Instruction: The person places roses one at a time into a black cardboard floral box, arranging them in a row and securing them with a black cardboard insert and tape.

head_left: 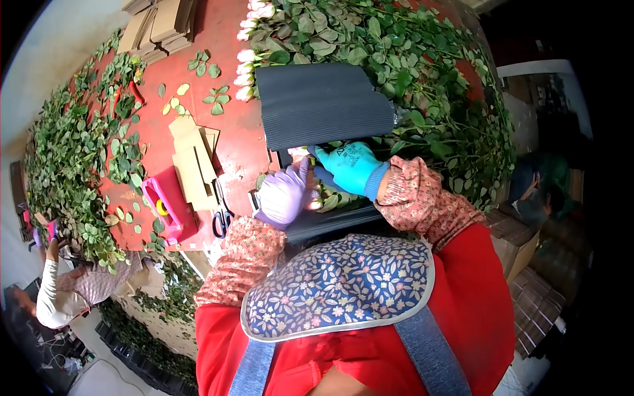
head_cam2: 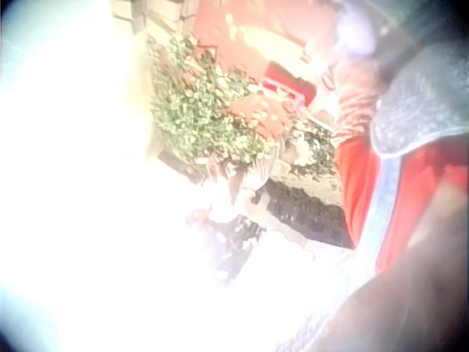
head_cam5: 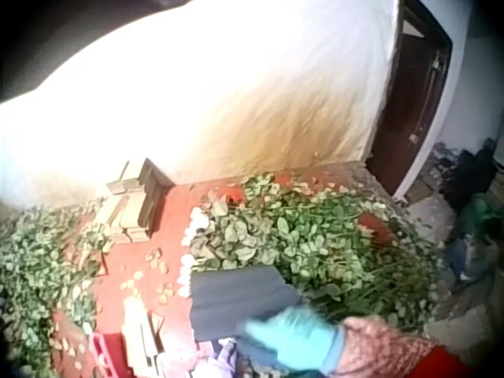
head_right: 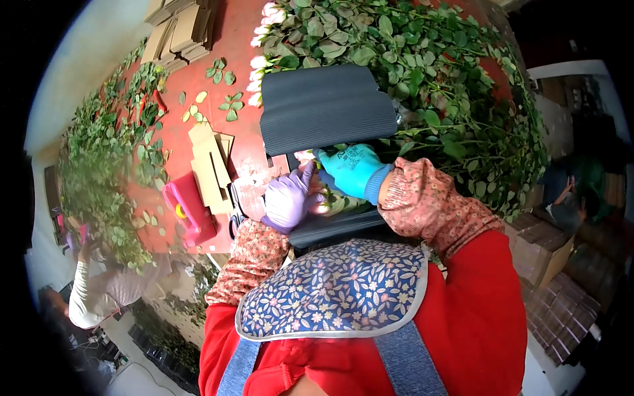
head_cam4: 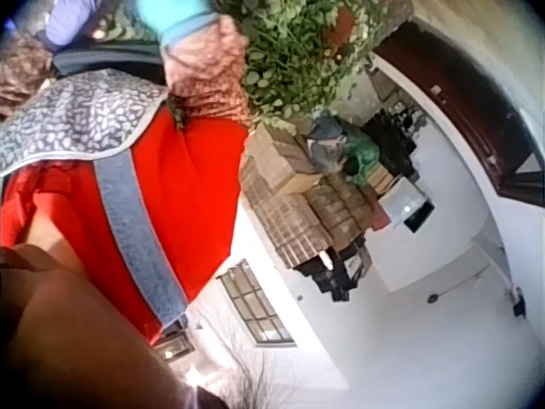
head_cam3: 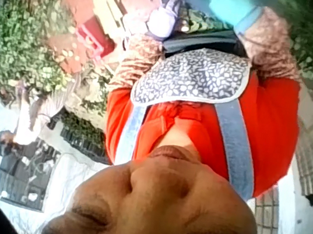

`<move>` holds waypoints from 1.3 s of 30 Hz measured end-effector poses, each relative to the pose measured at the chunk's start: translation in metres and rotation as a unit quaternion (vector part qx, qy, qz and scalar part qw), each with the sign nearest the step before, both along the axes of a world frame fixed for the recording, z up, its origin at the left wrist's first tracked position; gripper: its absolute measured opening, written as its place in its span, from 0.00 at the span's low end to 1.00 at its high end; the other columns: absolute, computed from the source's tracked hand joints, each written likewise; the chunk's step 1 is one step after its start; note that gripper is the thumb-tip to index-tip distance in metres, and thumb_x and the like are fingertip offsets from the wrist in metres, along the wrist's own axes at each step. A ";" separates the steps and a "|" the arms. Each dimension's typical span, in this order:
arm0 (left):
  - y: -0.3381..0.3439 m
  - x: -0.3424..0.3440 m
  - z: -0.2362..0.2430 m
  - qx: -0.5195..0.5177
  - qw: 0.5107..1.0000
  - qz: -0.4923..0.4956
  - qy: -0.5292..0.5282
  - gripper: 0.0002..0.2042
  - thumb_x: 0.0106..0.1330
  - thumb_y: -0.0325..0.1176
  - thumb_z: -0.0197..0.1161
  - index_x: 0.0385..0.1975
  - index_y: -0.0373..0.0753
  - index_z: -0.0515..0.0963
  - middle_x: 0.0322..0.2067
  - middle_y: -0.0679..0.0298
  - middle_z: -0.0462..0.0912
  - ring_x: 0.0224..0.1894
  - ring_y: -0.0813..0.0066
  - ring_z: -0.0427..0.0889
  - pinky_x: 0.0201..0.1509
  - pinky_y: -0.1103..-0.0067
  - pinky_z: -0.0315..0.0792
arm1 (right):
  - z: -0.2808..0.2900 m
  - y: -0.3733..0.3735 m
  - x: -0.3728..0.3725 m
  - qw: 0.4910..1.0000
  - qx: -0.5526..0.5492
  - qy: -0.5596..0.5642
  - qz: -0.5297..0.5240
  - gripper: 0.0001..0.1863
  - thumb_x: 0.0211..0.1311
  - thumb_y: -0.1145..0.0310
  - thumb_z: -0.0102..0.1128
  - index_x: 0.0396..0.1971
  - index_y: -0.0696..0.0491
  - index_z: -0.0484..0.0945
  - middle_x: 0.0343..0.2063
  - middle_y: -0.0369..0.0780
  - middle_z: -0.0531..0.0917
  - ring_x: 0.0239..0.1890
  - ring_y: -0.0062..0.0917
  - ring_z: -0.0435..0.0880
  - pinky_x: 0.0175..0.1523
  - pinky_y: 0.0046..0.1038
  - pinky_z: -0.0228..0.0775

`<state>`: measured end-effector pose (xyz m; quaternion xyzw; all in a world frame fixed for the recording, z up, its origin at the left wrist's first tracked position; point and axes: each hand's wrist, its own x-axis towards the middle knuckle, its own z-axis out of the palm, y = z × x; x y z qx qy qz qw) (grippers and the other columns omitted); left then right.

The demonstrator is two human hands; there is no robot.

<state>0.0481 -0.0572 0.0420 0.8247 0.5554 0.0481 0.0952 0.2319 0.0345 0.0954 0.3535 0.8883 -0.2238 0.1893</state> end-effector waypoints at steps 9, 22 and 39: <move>0.003 -0.001 -0.007 0.015 1.000 0.008 -0.020 0.37 0.52 0.42 0.70 0.65 0.36 0.68 0.58 0.57 0.74 0.30 0.63 0.77 0.31 0.68 0.73 | 0.060 0.012 0.027 0.960 0.077 0.267 -0.008 0.19 0.67 0.52 0.54 0.46 0.51 0.78 0.27 0.44 0.83 0.30 0.39 0.84 0.37 0.42 0.73; 0.021 -0.016 -0.021 -0.141 0.990 0.009 0.004 0.40 0.54 0.43 0.72 0.67 0.36 0.63 0.64 0.53 0.69 0.37 0.51 0.84 0.40 0.65 0.80 | 0.010 0.137 0.092 0.520 -0.391 0.732 -0.203 0.34 0.78 0.48 0.35 0.73 0.56 0.52 0.64 0.52 0.72 0.60 0.36 0.76 0.63 0.34 0.69; 0.027 -0.033 -0.014 -0.075 0.956 -0.016 -0.282 0.12 0.65 0.39 0.62 0.44 0.42 0.81 0.32 0.60 0.85 0.31 0.64 0.84 0.34 0.69 0.78 | 0.088 0.083 0.020 0.933 0.216 0.279 0.069 0.33 0.54 0.48 0.69 0.55 0.54 0.77 0.52 0.48 0.79 0.54 0.46 0.77 0.57 0.41 0.72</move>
